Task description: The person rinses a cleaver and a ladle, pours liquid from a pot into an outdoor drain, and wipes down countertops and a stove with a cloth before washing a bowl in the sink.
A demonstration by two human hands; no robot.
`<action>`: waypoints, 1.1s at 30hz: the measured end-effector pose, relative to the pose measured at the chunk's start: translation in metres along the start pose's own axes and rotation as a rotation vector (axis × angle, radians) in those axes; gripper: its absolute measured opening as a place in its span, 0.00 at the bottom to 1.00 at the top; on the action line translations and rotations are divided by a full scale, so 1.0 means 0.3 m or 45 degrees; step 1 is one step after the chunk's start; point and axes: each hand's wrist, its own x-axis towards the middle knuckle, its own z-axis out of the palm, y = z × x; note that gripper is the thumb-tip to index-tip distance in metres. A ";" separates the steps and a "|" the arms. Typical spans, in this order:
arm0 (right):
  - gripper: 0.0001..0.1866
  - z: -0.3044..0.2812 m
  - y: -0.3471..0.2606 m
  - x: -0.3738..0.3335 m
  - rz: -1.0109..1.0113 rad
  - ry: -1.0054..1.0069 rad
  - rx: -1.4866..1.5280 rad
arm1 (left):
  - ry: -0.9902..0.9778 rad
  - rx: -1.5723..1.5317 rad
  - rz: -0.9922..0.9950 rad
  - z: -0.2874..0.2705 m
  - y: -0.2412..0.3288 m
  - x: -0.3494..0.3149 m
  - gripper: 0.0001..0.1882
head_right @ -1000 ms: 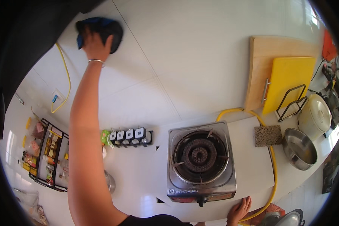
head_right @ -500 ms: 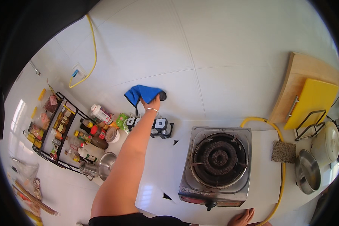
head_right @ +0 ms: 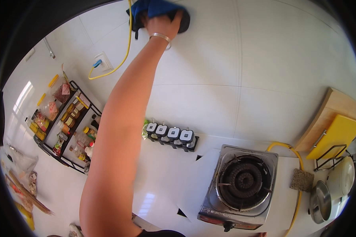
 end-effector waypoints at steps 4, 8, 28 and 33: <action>0.13 -0.009 -0.011 0.000 -0.006 -0.011 0.008 | -0.188 -0.082 -0.097 -0.058 -0.015 0.015 0.35; 0.14 0.013 0.009 -0.021 -0.014 0.017 0.015 | -0.091 0.001 0.046 -0.012 -0.114 -0.284 0.29; 0.19 0.122 0.139 -0.113 0.160 -0.276 -0.075 | 0.077 0.149 -0.800 0.094 -0.716 -0.830 0.35; 0.19 0.086 0.100 -0.071 0.145 -0.292 -0.042 | -0.354 -0.502 -1.588 0.055 -0.256 -1.151 0.35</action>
